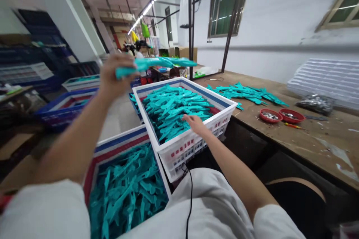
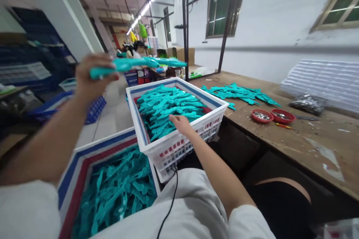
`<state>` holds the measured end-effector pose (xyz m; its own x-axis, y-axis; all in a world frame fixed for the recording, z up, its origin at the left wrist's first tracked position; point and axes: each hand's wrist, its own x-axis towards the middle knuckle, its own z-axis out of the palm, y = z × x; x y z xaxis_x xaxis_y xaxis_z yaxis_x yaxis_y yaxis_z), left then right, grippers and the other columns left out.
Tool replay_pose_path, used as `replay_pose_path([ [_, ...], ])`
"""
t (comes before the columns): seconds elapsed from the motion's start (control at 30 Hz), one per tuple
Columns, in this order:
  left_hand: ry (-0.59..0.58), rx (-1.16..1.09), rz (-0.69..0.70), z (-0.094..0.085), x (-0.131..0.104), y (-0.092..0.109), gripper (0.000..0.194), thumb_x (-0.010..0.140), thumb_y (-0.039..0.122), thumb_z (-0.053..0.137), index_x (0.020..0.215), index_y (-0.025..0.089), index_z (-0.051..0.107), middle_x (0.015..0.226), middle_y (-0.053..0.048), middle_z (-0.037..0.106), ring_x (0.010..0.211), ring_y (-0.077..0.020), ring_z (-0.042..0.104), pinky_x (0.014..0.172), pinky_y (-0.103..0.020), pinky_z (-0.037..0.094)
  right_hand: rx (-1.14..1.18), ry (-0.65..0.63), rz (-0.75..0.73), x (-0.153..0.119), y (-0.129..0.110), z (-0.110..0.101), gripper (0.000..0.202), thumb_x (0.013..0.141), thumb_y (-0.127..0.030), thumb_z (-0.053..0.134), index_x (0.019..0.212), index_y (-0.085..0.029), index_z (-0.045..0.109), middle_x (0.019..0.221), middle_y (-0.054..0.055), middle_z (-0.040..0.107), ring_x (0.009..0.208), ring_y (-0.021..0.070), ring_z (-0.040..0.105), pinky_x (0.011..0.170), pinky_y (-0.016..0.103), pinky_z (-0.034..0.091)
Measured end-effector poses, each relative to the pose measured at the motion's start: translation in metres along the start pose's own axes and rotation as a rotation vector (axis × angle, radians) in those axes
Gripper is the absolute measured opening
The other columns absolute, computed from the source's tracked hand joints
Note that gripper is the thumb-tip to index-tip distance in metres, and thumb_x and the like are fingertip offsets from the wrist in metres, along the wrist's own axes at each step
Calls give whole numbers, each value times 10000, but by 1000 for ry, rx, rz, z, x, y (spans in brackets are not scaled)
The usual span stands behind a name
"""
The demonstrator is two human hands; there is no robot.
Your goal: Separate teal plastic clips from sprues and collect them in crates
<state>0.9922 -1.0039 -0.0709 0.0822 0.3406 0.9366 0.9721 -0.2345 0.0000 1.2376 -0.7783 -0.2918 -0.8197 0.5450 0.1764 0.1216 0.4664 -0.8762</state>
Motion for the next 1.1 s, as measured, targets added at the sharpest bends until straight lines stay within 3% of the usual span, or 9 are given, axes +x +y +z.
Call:
replay_pose_path([
  [0.1, 127, -103, 71, 75, -109, 74, 315, 940, 504, 1057, 1179, 375, 896, 1376, -52, 768, 1446, -382, 712, 1335, -699, 536, 829, -239, -98, -16, -47, 40, 1008, 827, -1111, 712, 1477, -343, 784, 1616, 109, 804, 1407, 343, 804, 1193, 539, 649],
  [0.17, 47, -155, 42, 111, -165, 116, 545, 948, 547, 1040, 1448, 508, 828, 1492, -54, 756, 1509, -425, 682, 1366, -745, 479, 1133, -231, -181, -30, -69, 47, 1127, 734, -1136, 784, 1564, -377, 714, 1546, 97, 830, 1293, 338, 840, 1103, 548, 709],
  [0.23, -12, -210, 22, 130, -194, 146, 736, 1016, 777, 882, 1672, 492, 711, 1648, -126, 706, 1629, -489, 586, 1397, -792, 430, 1207, -127, -206, -45, -77, 40, 1060, 774, -1053, 850, 1550, -343, 715, 1336, 87, 887, 1149, 321, 861, 1019, 518, 745],
  [0.37, -201, -386, -100, 135, -199, 167, 784, 1051, 855, 770, 1716, 448, 685, 1706, -161, 680, 1642, -505, 601, 1351, -756, 531, 988, -31, -96, -60, -58, 1, 930, 728, -915, 981, 1373, -274, 785, 997, 44, 867, 962, 295, 848, 913, 451, 751],
  [0.57, -231, -576, -739, 162, -192, 186, 1060, 873, 539, 1042, 1790, 355, 545, 1855, -194, 517, 1741, -500, 530, 1347, -677, 587, 433, 51, -159, -70, -38, -22, 825, 863, -949, 862, 1329, -275, 759, 1234, 82, 850, 1223, 339, 816, 1079, 473, 691],
  [0.7, -190, -797, -916, 170, -198, 189, 1015, 801, 488, 1078, 1688, 308, 618, 1588, -157, 748, 1519, -477, 724, 1249, -648, 670, 64, 8, -169, -88, -44, -19, 864, 933, -840, 878, 1546, -253, 719, 1223, 109, 840, 1189, 367, 809, 1057, 480, 653],
  [0.83, -199, -915, -992, 154, -213, 176, 1090, 759, 460, 1123, 1711, 341, 604, 1370, -101, 838, 1203, -402, 846, 1032, -563, 761, -71, 70, -215, -100, -39, -6, 827, 934, -755, 930, 1608, -307, 759, 1167, 103, 835, 1140, 370, 802, 1022, 480, 649],
  [0.93, -136, -1034, -978, 141, -221, 166, 1224, 786, 441, 1109, 1832, 431, 473, 1559, -120, 779, 1253, -370, 861, 1115, -564, 744, -151, 230, -284, -104, -27, 13, 709, 990, -725, 899, 1578, -335, 822, 1029, 112, 808, 1118, 395, 756, 1145, 601, 634],
  [1.1, -83, -1338, -1058, 134, -216, 169, 953, 917, 768, 959, 1743, 440, 616, 1472, -95, 835, 1321, -375, 858, 1203, -573, 709, -280, 339, -466, -113, -10, 46, 448, 1072, -657, 814, 1342, -325, 945, 1234, 198, 761, 1334, 454, 667, 1322, 741, 521],
])
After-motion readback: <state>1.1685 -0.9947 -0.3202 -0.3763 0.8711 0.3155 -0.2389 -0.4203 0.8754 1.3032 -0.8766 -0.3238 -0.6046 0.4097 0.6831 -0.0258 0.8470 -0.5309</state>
